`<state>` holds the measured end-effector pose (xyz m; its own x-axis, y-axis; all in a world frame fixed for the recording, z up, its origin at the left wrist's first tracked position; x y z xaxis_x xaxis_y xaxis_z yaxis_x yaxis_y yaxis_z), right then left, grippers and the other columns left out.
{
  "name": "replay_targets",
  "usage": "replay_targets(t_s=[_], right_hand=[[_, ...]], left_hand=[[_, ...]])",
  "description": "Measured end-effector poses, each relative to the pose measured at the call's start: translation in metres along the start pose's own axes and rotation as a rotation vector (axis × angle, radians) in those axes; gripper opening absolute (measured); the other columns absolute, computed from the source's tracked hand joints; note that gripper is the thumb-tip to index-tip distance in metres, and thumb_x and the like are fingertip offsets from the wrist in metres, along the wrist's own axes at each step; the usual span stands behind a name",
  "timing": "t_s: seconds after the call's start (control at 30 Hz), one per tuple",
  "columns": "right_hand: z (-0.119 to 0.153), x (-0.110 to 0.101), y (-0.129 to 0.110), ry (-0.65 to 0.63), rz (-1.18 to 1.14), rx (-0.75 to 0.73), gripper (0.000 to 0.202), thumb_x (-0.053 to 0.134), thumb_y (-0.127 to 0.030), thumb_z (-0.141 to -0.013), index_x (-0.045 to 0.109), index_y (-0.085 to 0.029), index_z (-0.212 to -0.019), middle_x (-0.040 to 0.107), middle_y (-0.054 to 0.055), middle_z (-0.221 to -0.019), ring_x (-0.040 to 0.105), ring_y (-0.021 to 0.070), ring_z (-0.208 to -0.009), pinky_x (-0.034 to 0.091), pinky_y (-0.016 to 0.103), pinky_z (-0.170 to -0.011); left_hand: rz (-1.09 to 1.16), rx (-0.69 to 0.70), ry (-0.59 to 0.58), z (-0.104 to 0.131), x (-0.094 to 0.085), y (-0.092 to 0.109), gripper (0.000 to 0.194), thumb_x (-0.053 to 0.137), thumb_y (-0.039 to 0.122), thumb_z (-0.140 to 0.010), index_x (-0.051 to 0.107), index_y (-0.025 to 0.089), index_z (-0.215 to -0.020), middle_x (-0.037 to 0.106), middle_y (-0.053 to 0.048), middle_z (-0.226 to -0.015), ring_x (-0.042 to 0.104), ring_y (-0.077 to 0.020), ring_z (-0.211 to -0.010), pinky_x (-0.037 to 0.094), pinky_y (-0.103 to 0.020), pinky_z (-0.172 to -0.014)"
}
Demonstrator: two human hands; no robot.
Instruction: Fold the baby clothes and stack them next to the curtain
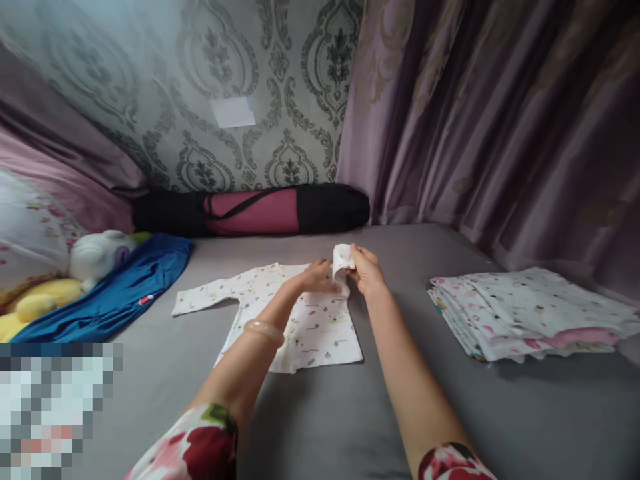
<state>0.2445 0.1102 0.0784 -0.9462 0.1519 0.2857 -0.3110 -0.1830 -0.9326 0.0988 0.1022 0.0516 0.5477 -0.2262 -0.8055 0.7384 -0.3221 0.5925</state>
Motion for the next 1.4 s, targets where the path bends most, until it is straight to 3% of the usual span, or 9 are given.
replay_targets(t_s=[0.23,0.37,0.47,0.63,0.77,0.87,1.0,1.17,1.4], right_hand=[[0.006,0.014,0.005,0.016,0.188,-0.084,0.018,0.052,-0.031,-0.091,0.062,-0.016,-0.088,0.061,-0.003,-0.065,0.055,0.0093,-0.051,0.039,0.016,-0.041],[0.021,0.036,0.022,-0.320,0.319,-0.075,0.027,0.048,-0.035,-0.095,0.063,-0.017,-0.109,0.071,0.004,-0.090,0.064,0.0118,-0.067,0.049,0.020,-0.057],[0.026,0.041,0.031,-0.525,0.386,0.045,0.036,0.042,-0.039,-0.098,0.060,-0.016,-0.118,0.069,0.012,-0.114,0.068,0.0152,-0.084,0.052,0.026,-0.073],[0.001,0.007,0.015,-0.268,0.275,0.023,0.048,0.025,-0.043,-0.102,0.060,-0.012,-0.114,0.067,0.017,-0.118,0.069,0.0159,-0.089,0.051,0.024,-0.070],[-0.020,-0.024,0.009,0.002,0.232,-0.015,0.042,0.028,-0.037,-0.101,0.062,-0.012,-0.102,0.071,0.016,-0.107,0.070,0.0147,-0.080,0.052,0.023,-0.066],[-0.028,-0.030,0.020,0.103,0.343,-0.062,0.030,0.035,-0.025,-0.097,0.062,-0.013,-0.102,0.072,0.013,-0.103,0.069,0.0137,-0.081,0.051,0.022,-0.067],[-0.027,-0.015,0.036,0.074,0.716,-0.243,0.028,0.039,-0.019,-0.093,0.063,-0.017,-0.106,0.071,0.009,-0.105,0.066,0.0159,-0.096,0.049,0.028,-0.085],[-0.006,0.010,0.053,-0.113,1.199,-0.447,0.040,0.033,-0.016,-0.093,0.058,-0.011,-0.125,0.060,0.015,-0.128,0.053,0.0203,-0.121,0.036,0.030,-0.104],[0.014,0.017,0.076,-0.215,1.572,-0.575,0.055,0.027,-0.028,-0.098,0.033,-0.001,-0.146,0.021,0.018,-0.157,0.010,0.0276,-0.146,0.005,0.045,-0.117]], left_hand=[[0.698,-0.352,0.284,0.072,-0.010,-0.029,0.061,0.067,0.054,-0.077,0.058,0.015,-0.123,0.060,-0.016,-0.122,0.062,-0.0231,-0.099,0.050,-0.032,-0.084],[1.088,-0.417,0.417,0.078,-0.005,-0.046,0.054,0.063,0.056,-0.082,0.059,0.010,-0.110,0.064,-0.015,-0.106,0.065,-0.0175,-0.085,0.054,-0.030,-0.078],[1.219,-0.425,0.404,0.073,-0.002,-0.051,0.054,0.056,0.062,-0.084,0.060,0.011,-0.104,0.065,-0.011,-0.094,0.065,-0.0175,-0.083,0.055,-0.031,-0.077],[1.127,-0.487,0.516,0.070,0.000,-0.054,0.039,0.078,0.042,-0.070,0.060,0.013,-0.089,0.059,-0.003,-0.079,0.061,-0.0147,-0.076,0.056,-0.027,-0.072],[1.074,-0.473,0.549,0.070,0.001,-0.055,0.035,0.078,0.041,-0.065,0.061,0.014,-0.079,0.058,-0.001,-0.077,0.059,-0.0125,-0.069,0.055,-0.025,-0.065],[0.999,-0.439,0.534,0.073,-0.003,-0.055,0.031,0.075,0.039,-0.063,0.058,0.015,-0.072,0.057,0.001,-0.068,0.056,-0.0102,-0.061,0.048,-0.021,-0.058],[0.849,-0.490,0.577,0.080,-0.010,-0.058,0.022,0.067,0.029,-0.061,0.057,0.016,-0.075,0.052,0.004,-0.059,0.045,-0.0070,-0.048,0.034,-0.019,-0.047],[0.749,-0.449,0.611,0.088,-0.017,-0.057,0.070,0.057,0.023,-0.062,0.049,0.021,-0.131,0.055,0.003,-0.073,0.045,-0.0081,-0.051,0.033,-0.020,-0.049],[0.483,-0.480,0.531,0.089,-0.015,-0.062,0.053,0.048,0.021,-0.067,0.066,0.016,-0.117,0.057,-0.001,-0.070,0.047,-0.0133,-0.052,0.041,-0.027,-0.057]])
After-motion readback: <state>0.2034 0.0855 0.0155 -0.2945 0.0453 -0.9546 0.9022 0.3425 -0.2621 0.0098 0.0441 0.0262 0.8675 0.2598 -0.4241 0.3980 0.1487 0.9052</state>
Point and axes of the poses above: each hand's wrist, its own z-axis away from the middle knuckle, its own x-axis out of the palm, y = z × x, the point moved 2 cm from there along -z, towards the middle knuckle
